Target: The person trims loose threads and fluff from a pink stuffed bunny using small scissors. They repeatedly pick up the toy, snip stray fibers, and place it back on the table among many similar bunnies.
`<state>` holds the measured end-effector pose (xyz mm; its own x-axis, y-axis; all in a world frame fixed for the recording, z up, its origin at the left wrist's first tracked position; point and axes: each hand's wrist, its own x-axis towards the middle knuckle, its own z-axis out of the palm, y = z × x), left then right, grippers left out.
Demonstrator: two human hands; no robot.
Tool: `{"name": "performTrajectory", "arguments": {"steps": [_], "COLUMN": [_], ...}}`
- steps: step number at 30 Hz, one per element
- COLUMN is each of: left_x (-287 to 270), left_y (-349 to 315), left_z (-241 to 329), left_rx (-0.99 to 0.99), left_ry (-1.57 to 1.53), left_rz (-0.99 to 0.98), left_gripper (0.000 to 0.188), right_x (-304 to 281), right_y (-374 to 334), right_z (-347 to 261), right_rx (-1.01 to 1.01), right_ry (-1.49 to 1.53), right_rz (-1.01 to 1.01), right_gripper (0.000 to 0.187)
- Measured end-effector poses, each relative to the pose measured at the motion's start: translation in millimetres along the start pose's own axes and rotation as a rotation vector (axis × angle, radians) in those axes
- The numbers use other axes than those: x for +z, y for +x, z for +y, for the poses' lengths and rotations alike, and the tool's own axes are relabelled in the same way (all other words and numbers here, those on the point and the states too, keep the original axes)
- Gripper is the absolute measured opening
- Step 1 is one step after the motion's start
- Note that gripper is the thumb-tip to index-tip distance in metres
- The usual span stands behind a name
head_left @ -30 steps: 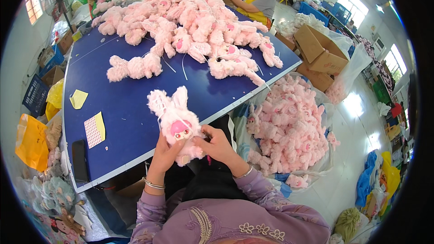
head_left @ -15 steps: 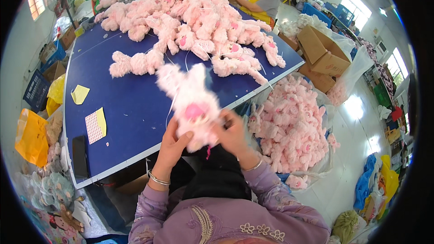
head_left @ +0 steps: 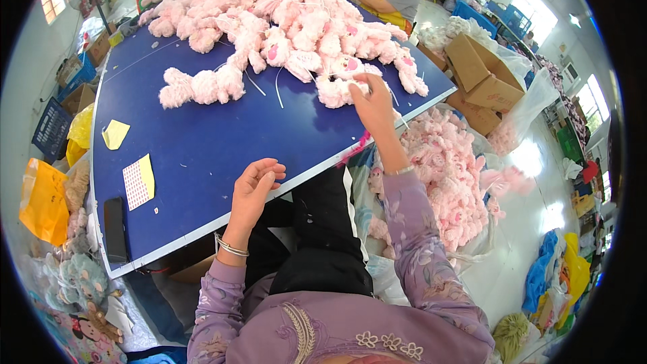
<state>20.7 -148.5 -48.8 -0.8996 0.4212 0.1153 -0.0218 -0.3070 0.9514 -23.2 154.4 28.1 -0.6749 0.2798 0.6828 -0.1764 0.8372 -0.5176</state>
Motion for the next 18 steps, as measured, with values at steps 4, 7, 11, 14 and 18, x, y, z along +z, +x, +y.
{"name": "performTrajectory", "arguments": {"steps": [4,7,11,14,18], "left_x": [-0.8,-2.9,-1.5,1.5,1.8], "left_y": [-0.8,-2.4,-1.2,-1.1,-0.6], "left_z": [-1.4,-1.4,-2.4,-2.4,-3.9], "left_rx": [0.005,0.014,0.02,0.017,0.035], "left_ry": [0.006,0.004,-0.021,-0.014,0.003], "left_rz": [-0.012,-0.008,-0.013,-0.011,0.006], "left_gripper": [0.022,0.021,0.021,0.02,0.02], "right_x": [37.5,36.4,32.3,33.1,45.2], "right_y": [0.7,-4.4,-19.7,-34.9,-54.9], "right_z": [28.3,18.4,-5.6,-27.2,-64.2], "right_rx": [-0.044,0.02,-0.081,-0.15,-0.111], "right_ry": [-0.357,-0.36,-0.317,-0.253,-0.192], "right_rz": [-0.149,-0.352,-0.489,-0.53,-0.534], "right_gripper": [0.051,0.058,0.05,0.05,0.049]}}
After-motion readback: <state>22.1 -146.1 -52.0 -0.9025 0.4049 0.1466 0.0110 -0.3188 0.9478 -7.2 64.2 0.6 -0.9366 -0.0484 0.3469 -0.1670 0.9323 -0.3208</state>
